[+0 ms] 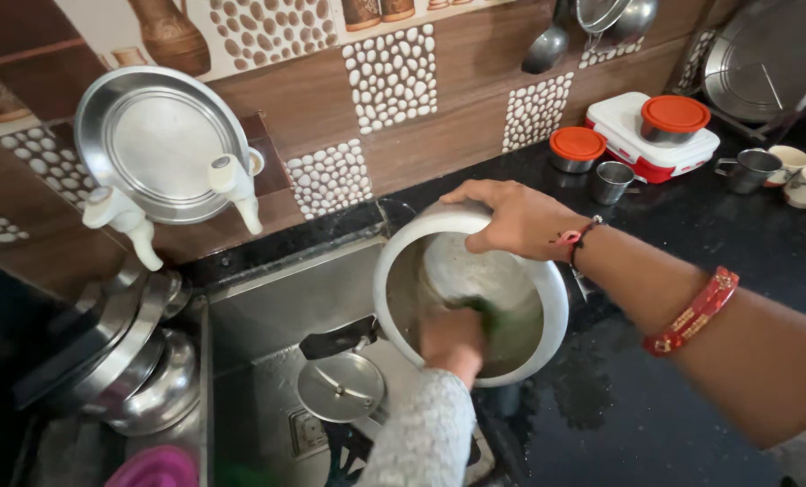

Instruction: The person tips cooked legumes from a rice cooker inner pot onto a plate, carries the pot to the sink, and wets it. They wet a green scrub sponge, then scrub the inside of the pot while holding it over the sink.

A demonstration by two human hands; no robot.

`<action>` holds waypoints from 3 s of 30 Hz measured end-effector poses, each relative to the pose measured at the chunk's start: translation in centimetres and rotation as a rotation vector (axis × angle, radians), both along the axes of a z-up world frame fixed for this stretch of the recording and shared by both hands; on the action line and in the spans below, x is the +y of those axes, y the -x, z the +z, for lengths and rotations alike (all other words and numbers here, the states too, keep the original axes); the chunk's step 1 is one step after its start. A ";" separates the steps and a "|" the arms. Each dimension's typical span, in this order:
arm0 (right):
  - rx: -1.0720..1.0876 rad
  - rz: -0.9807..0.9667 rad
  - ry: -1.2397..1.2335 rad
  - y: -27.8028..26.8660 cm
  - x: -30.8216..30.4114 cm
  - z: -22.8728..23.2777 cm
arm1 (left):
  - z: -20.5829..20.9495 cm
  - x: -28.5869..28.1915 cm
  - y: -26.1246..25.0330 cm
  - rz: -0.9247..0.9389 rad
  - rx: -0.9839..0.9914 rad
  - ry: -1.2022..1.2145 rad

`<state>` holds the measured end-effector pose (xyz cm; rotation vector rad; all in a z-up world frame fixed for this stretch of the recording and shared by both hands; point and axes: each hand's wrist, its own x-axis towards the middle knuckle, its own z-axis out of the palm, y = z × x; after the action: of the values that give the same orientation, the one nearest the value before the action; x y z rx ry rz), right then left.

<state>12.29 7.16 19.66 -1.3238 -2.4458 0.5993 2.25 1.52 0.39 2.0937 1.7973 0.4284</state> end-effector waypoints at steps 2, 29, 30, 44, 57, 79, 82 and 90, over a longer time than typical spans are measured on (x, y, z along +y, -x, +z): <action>0.028 -0.037 0.075 -0.1 -0.2 0.5 | 0.8 0.7 0.8 0.088 0.540 -0.047; 0.096 0.159 -0.097 -2.5 -0.5 -0.7 | 2.5 0.5 0.0 0.130 0.624 0.035; 0.099 0.175 -0.123 -2.4 -0.5 -0.6 | 2.5 0.4 -0.2 0.153 0.593 0.058; 0.112 0.156 -0.094 -2.9 -0.4 -1.2 | 1.8 -0.2 -1.0 0.140 0.677 0.092; 0.088 0.138 -0.135 -2.6 -0.6 -1.1 | 1.8 -0.3 0.0 0.081 0.248 0.367; 0.051 -0.001 -0.035 -1.3 -0.3 -0.2 | 0.8 0.0 3.3 0.084 0.364 0.100; 0.043 0.007 -0.033 -1.1 -0.4 -0.4 | 1.5 0.1 3.3 -0.049 -0.360 0.321; 0.029 0.002 -0.042 -0.5 -0.5 -0.3 | 4.0 -1.4 4.9 -0.006 0.291 0.197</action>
<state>12.80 6.71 19.35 -1.2876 -2.4231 0.5600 -2.66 0.08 4.36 2.1054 1.8991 -0.0594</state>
